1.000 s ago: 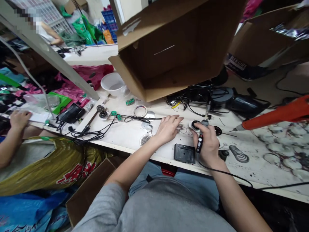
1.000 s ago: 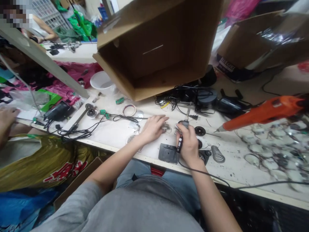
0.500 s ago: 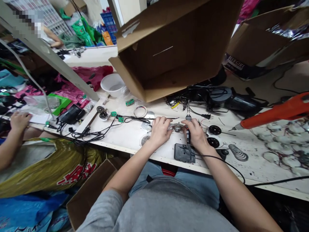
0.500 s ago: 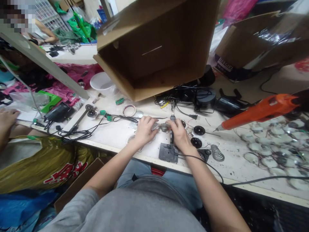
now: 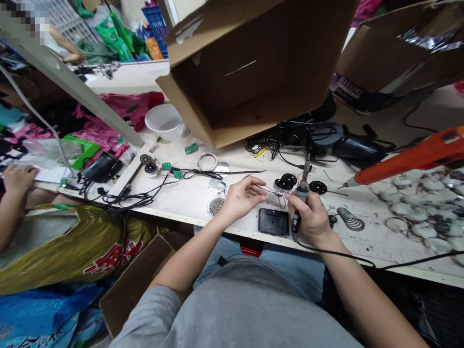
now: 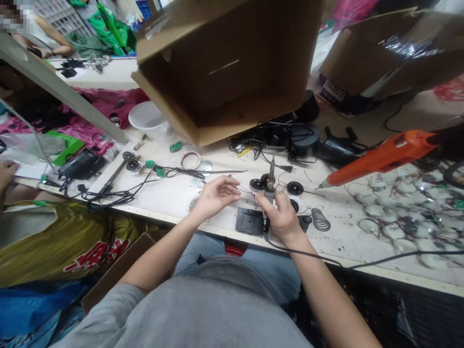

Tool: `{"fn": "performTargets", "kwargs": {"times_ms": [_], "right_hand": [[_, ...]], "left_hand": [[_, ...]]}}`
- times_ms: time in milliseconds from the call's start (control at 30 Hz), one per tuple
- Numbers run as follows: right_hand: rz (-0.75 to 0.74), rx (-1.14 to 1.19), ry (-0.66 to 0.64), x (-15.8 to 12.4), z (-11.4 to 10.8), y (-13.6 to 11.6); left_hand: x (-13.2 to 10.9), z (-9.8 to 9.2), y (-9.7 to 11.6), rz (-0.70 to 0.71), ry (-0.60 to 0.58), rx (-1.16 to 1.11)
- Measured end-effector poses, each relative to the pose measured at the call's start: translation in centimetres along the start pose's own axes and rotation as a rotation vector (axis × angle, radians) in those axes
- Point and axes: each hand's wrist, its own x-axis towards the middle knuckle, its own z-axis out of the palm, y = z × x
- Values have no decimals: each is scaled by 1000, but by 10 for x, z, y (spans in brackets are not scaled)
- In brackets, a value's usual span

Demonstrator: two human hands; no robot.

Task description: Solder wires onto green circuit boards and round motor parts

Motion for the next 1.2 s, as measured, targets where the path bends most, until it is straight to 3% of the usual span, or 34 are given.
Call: {"fn": "performTargets", "kwargs": {"times_ms": [300, 433, 833, 1067, 1200], "right_hand": [[-143, -81, 156, -9, 12, -17], [-167, -114, 176, -6, 14, -22], [-155, -74, 148, 6, 21, -35], [-149, -22, 105, 10, 24, -30], [-144, -37, 81, 13, 26, -25]], "left_hand": [[-9, 31, -14, -207, 342, -604], [-9, 36, -11, -263, 332, -711], [-7, 37, -7, -201, 378, -591], [-1, 34, -19, -171, 276, -506], [-1, 27, -20, -165, 297, -497]]}}
